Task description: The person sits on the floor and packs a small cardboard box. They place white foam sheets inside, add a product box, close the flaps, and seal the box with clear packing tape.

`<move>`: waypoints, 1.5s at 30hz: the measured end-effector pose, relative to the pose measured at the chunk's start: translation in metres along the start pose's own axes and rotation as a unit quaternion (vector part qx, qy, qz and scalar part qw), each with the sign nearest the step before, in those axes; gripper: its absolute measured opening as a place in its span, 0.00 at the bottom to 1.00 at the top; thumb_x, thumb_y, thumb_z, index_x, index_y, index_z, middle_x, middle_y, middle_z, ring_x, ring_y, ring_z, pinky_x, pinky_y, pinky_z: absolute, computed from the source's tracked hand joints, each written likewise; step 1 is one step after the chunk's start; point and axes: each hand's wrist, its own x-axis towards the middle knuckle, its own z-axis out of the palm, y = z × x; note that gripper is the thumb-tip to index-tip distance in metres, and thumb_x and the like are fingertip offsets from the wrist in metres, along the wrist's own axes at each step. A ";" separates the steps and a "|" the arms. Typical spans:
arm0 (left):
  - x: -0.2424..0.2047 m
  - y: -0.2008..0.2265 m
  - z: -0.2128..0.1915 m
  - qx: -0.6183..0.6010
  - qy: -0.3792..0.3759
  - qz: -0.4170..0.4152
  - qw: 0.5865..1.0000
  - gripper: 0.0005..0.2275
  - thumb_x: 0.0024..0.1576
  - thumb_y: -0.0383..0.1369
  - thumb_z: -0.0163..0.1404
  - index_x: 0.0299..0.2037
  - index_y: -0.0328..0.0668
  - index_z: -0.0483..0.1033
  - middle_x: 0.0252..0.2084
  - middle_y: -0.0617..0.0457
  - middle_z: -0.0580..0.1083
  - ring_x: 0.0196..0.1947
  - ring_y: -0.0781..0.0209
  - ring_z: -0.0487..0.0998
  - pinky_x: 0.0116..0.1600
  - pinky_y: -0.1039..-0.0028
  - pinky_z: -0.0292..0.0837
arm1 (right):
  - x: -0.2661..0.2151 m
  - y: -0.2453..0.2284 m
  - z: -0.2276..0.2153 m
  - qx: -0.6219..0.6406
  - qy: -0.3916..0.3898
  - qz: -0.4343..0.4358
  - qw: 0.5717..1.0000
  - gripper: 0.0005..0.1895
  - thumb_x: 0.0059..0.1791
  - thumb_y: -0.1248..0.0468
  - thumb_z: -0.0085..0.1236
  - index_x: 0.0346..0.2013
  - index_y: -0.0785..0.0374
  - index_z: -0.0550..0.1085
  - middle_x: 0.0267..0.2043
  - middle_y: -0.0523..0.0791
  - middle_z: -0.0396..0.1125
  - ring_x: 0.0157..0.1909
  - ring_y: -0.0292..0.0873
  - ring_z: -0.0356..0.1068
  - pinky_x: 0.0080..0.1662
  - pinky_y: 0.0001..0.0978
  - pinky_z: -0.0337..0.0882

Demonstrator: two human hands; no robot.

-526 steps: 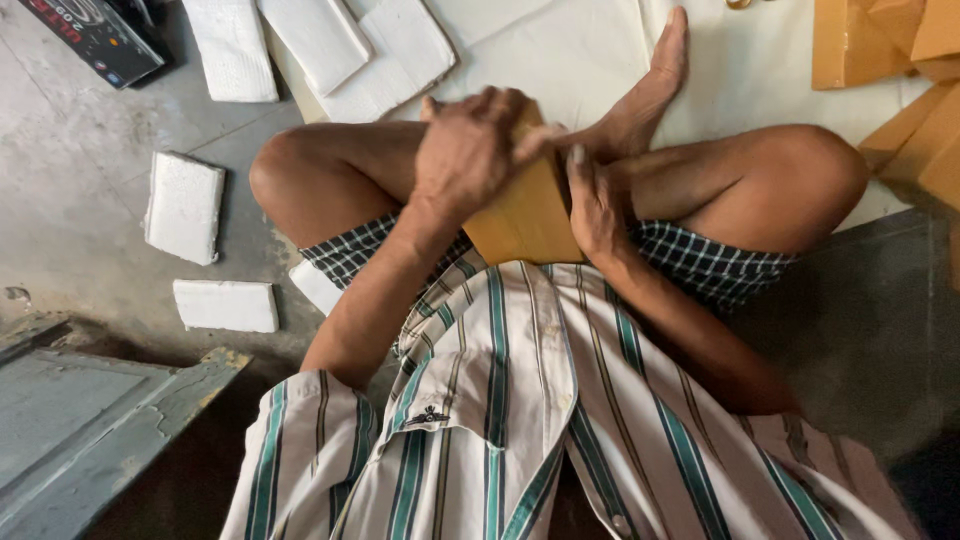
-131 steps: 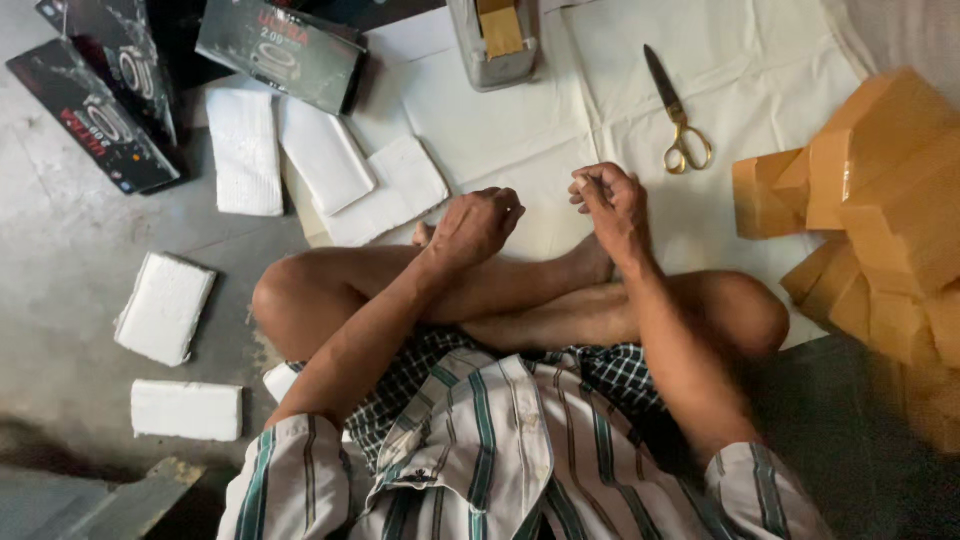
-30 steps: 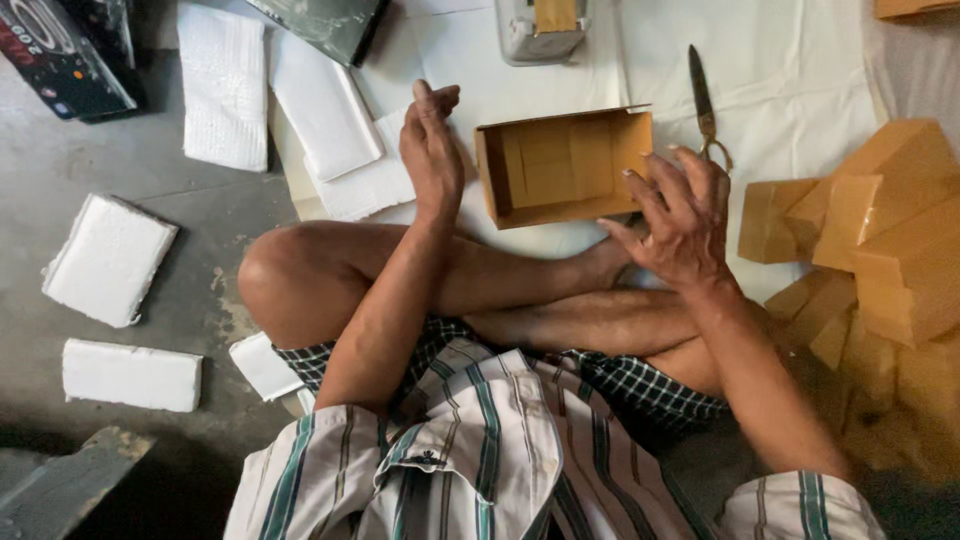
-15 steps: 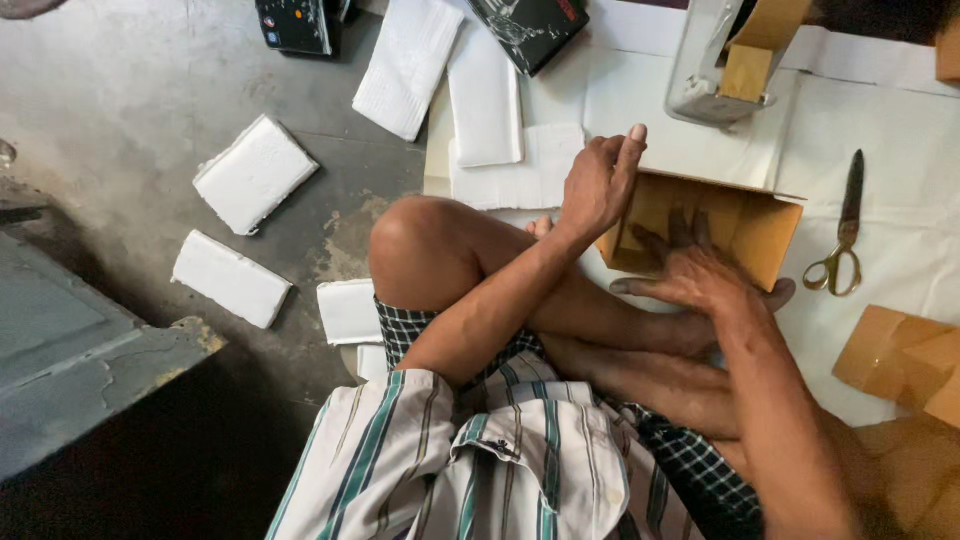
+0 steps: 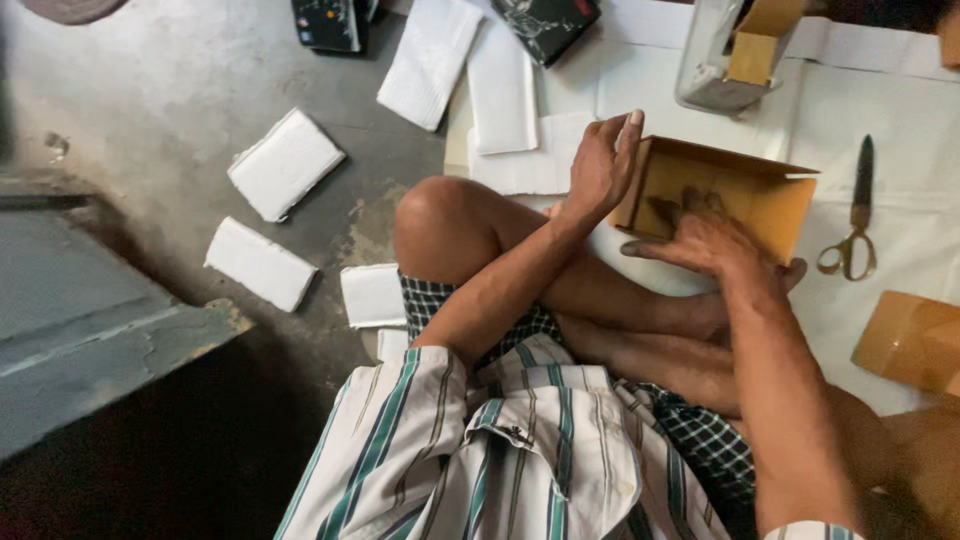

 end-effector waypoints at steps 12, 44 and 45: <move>-0.058 0.059 -0.166 0.005 -0.077 0.184 0.980 0.10 0.66 0.33 0.51 0.54 0.42 0.79 0.51 0.49 0.77 0.47 0.56 0.83 0.52 0.71 0.81 | -0.150 -0.001 0.115 0.193 0.383 -0.059 0.901 0.15 0.56 0.64 0.67 0.56 0.64 0.79 0.58 0.49 0.72 0.56 0.46 0.74 0.56 0.35 0.75; -0.074 -0.155 -0.389 0.478 0.079 0.026 0.874 0.13 0.51 0.33 0.61 0.46 0.42 0.81 0.45 0.41 0.74 0.50 0.37 0.71 0.54 0.53 0.67 | -0.133 -0.013 0.124 0.217 0.366 -0.043 0.904 0.10 0.51 0.65 0.64 0.46 0.66 0.79 0.49 0.50 0.72 0.52 0.53 0.71 0.56 0.43 0.71; -0.063 -0.153 -0.383 0.448 0.058 0.016 0.892 0.15 0.50 0.34 0.62 0.47 0.39 0.82 0.45 0.39 0.74 0.48 0.35 0.72 0.52 0.52 0.67 | -0.132 -0.011 0.122 0.213 0.372 -0.045 0.902 0.10 0.51 0.65 0.64 0.45 0.66 0.79 0.48 0.50 0.72 0.52 0.53 0.71 0.56 0.44 0.71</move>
